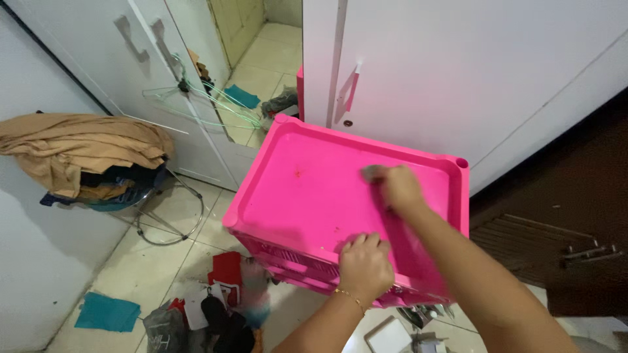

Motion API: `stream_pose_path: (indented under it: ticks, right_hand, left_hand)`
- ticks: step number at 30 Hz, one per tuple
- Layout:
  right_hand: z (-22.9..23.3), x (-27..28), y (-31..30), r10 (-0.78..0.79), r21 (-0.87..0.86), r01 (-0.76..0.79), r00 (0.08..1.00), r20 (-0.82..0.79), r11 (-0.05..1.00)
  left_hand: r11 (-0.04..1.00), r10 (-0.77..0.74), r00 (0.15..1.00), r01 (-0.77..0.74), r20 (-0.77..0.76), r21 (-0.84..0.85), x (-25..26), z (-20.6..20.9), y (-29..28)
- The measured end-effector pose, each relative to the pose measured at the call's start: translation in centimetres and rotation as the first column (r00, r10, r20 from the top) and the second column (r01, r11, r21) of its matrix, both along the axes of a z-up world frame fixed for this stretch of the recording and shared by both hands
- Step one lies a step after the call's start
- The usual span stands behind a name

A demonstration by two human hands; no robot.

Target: The person assembles a pink plastic storage shelf by inserting vertical poles into basket frames, stacking baskets, and placing a top tray. The person then wipes the top tray with a cloth and briefly handles a small pile of folded cloths on the floor.

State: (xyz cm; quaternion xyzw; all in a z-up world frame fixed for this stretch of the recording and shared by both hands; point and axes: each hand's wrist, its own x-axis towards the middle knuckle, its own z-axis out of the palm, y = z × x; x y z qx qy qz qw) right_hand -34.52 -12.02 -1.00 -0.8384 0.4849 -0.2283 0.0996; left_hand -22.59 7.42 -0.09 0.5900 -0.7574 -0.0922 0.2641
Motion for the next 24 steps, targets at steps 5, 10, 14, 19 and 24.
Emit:
stream_pose_path:
  ticks: [5,10,14,19,24]
  right_hand:
    - [-0.1,-2.9,2.1,-0.427,0.015,0.429,0.902,-0.056,0.903]
    - [1.3,-1.3,9.7,-0.211,0.256,0.233,0.971,-0.112,0.938]
    - [3.8,-3.0,13.8,0.029,0.379,-0.018,0.999,-0.023,0.925]
    - [6.4,-4.2,13.3,0.077,0.447,-0.097,0.995,0.062,0.889]
    - [8.6,-3.1,14.8,-0.108,0.295,0.035,0.965,0.237,0.955]
  left_hand:
    - [0.996,0.044,0.999,-0.044,0.003,0.081,0.3,1.2,0.0]
    - [0.973,0.1,0.995,-0.095,0.013,-0.21,0.2,0.6,-0.4]
    - [0.967,0.08,0.994,-0.095,-0.069,-0.236,0.0,-0.4,-0.4]
    - [0.995,0.015,0.986,-0.032,-0.168,-0.097,0.5,-0.4,-0.7]
    - [0.999,-0.045,0.977,0.038,-0.207,-0.038,2.5,1.4,-1.5]
